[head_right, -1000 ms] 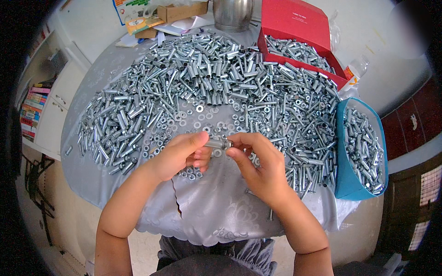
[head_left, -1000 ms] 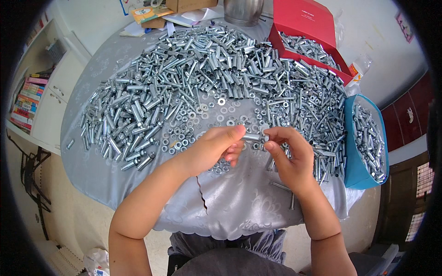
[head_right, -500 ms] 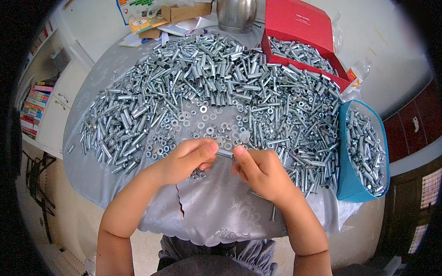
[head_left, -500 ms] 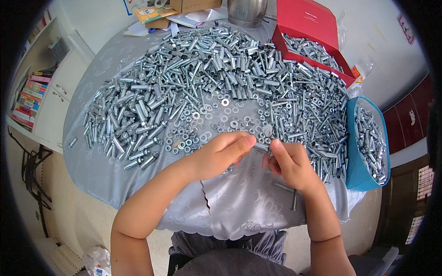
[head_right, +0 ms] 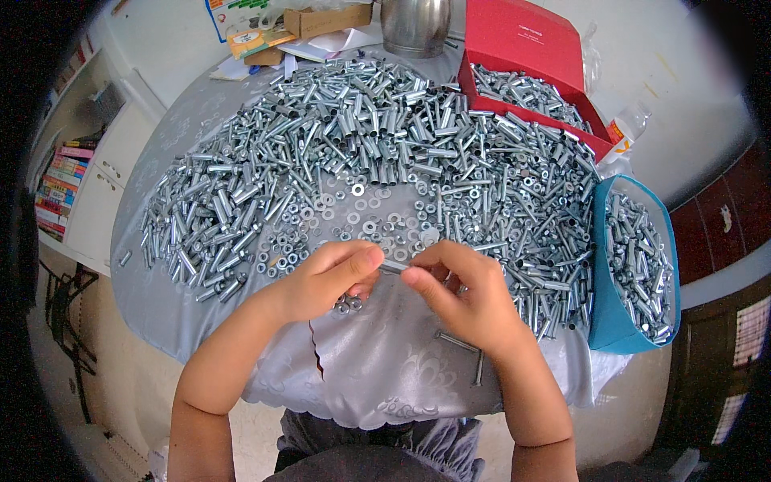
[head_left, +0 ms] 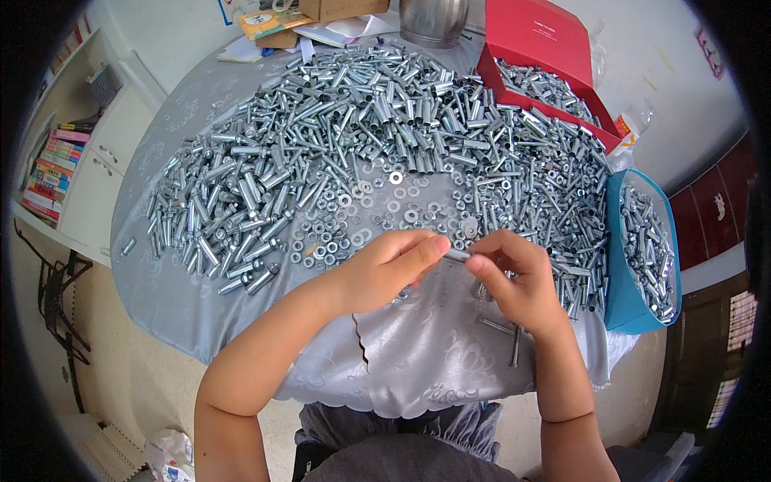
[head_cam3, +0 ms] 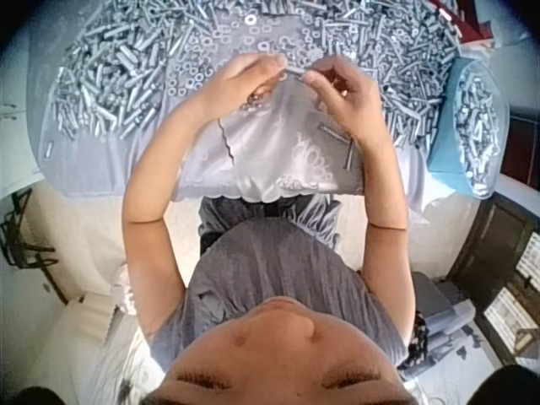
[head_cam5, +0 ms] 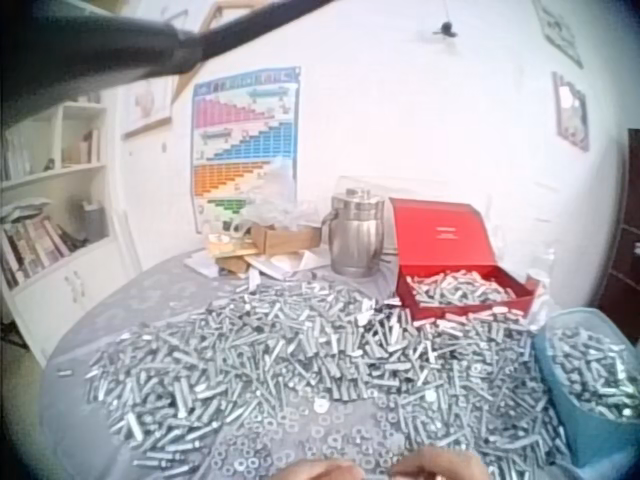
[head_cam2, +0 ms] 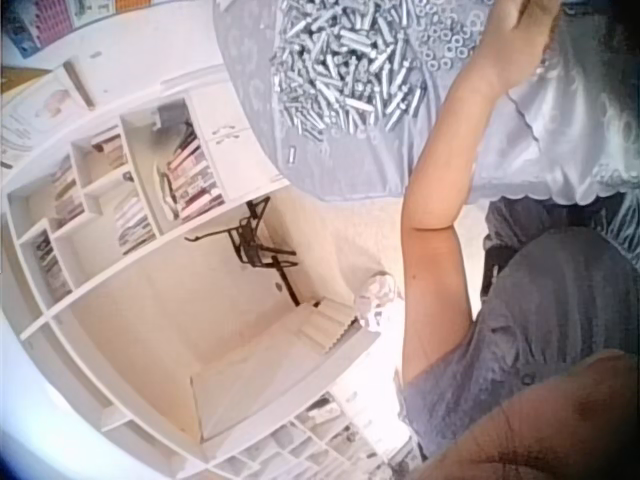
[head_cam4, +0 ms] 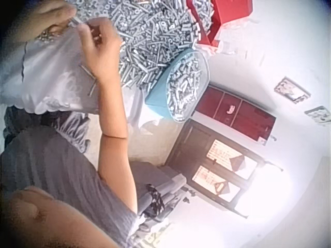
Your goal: The person sits at a table covered with a large pile of metal bolts, nuts, and washers. They repeatedly pick up a bolt and a washer, thread the washer onto the bolt, and place the assembled unit into a blue container on the right. The person continues this repetitive assembly process throughout the clip.
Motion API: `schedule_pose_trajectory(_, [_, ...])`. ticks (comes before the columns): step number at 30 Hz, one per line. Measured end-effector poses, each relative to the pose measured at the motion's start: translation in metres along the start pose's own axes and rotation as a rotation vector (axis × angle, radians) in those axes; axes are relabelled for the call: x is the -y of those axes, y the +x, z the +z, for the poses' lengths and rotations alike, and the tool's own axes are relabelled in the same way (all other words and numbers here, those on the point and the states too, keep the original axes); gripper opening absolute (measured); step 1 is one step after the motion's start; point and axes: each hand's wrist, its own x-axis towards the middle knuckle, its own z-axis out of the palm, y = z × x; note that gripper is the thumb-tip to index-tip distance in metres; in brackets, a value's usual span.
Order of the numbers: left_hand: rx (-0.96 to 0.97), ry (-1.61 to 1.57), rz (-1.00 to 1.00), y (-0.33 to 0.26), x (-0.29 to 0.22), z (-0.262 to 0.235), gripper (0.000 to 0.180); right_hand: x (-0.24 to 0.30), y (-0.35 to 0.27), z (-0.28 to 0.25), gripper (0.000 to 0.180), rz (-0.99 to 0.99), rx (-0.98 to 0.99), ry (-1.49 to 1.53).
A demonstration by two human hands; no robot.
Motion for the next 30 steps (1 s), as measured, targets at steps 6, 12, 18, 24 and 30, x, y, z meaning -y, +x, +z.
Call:
schedule_pose_trajectory(6, [-0.041, -0.012, -0.001, 0.0, 0.002, 0.0, 0.039, -0.001, -0.001, 0.002, 0.022, -0.032, 0.008, 0.077])
schedule_pose_trajectory(12, [-0.016, 0.025, 0.027, 0.001, 0.003, -0.003, 0.043, -0.001, 0.0, -0.001, 0.02, -0.054, 0.041, 0.094])
schedule_pose_trajectory(18, [-0.034, 0.055, 0.005, -0.002, 0.0, -0.001, 0.042, -0.003, -0.003, -0.007, 0.028, -0.14, 0.08, -0.092])
schedule_pose_trajectory(24, [0.015, 0.036, -0.021, -0.002, 0.0, 0.001, 0.04, -0.011, 0.0, -0.011, 0.038, -0.329, 0.12, -0.338])
schedule_pose_trajectory(30, [0.021, 0.023, -0.02, -0.005, 0.002, 0.004, 0.039, 0.009, -0.002, -0.008, 0.032, -0.267, 0.022, -0.216])
